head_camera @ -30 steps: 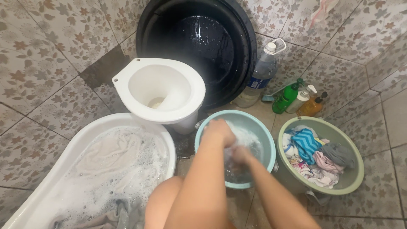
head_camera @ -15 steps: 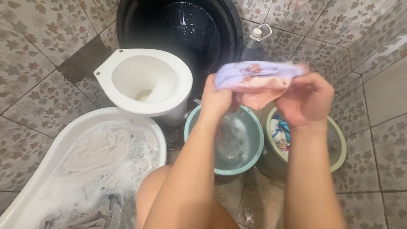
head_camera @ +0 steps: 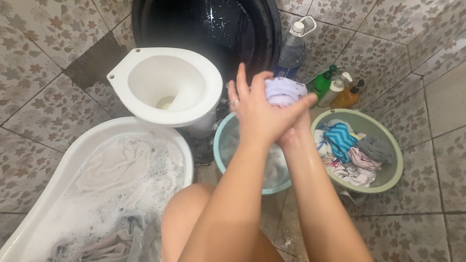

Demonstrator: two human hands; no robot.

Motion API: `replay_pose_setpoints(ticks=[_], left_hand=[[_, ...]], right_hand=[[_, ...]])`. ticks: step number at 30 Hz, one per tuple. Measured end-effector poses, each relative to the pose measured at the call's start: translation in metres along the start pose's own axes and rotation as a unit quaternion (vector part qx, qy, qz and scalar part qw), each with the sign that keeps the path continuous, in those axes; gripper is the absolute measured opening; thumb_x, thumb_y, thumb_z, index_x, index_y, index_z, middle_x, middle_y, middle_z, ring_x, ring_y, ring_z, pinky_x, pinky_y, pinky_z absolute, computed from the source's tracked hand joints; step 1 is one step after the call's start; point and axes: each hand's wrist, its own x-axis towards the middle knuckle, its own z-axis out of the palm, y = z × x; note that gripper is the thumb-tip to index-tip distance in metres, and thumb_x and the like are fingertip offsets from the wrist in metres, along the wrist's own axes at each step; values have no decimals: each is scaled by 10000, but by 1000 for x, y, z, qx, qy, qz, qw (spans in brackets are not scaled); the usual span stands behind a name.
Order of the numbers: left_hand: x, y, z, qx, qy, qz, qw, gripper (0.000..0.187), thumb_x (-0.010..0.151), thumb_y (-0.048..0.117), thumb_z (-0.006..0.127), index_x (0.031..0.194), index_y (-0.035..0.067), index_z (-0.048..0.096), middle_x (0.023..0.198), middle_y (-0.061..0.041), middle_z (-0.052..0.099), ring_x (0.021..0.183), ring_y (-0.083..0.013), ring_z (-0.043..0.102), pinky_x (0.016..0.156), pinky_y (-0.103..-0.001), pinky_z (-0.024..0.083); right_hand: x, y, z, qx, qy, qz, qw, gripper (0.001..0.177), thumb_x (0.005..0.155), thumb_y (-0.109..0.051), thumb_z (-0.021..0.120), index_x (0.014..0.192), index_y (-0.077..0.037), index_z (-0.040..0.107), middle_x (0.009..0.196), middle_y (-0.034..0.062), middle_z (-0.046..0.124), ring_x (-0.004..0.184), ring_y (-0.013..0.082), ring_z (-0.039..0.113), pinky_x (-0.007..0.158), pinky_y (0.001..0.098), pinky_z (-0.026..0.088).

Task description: The person hand-washes various small garments in a white basin filled with soapy water, then rinses them in a separate blue basin. They repeatedly scrub, wring, and transfer items between the basins, handling them one at a time.

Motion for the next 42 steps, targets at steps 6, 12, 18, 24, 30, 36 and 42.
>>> replay_pose_setpoints(ticks=[6,12,18,24,30,36,42], left_hand=[[25,-12,9,-422,11,-271,865,522,756,354,864,1119,10,715,1115,-178,734,959,-266,697,845,-394,559],[30,-9,-5,-468,-125,-544,685,369,852,442,546,1004,133,678,959,-64,707,828,-242,692,735,-460,556],[32,-18,-15,-389,-279,-603,638,482,814,528,465,997,137,680,953,-81,713,821,-269,695,720,-455,571],[27,-49,-6,-454,-361,-554,597,365,947,403,552,1073,83,675,1025,-115,710,886,-267,702,775,-448,580],[15,-19,2,-378,-346,-522,681,640,802,576,532,1272,155,640,1273,-101,646,1139,-325,612,914,-554,479],[14,0,4,-177,-389,-494,758,1038,717,801,480,1607,283,346,1712,-68,111,1544,-440,147,1194,-669,144],[14,-3,23,-153,-375,-483,776,1069,712,815,449,1616,264,297,1726,-43,109,1553,-424,70,1186,-672,110]], right_hand=[[-21,-25,65,-192,46,-180,964,129,948,-172,625,958,-50,668,921,72,709,806,199,703,752,353,609],[-48,-44,85,-613,-170,-401,659,252,839,-19,645,665,-18,462,661,56,447,573,145,420,536,282,341],[-61,-59,117,-683,-304,-359,558,232,763,-31,661,629,-38,472,640,64,469,557,204,466,536,327,368],[-78,-74,139,-708,-471,-328,411,216,717,-141,764,639,-117,564,689,20,570,665,250,613,551,369,461],[-63,-123,96,-724,-402,-286,482,173,776,-135,727,699,-82,581,730,51,565,688,220,608,625,349,485],[-55,-231,-30,-756,117,-146,628,376,860,-276,665,1198,-111,676,1079,113,749,963,228,727,802,348,580],[-62,-132,-224,-904,219,229,287,1088,721,-906,404,1631,-378,128,1705,165,74,1556,447,-178,1132,762,-138]])
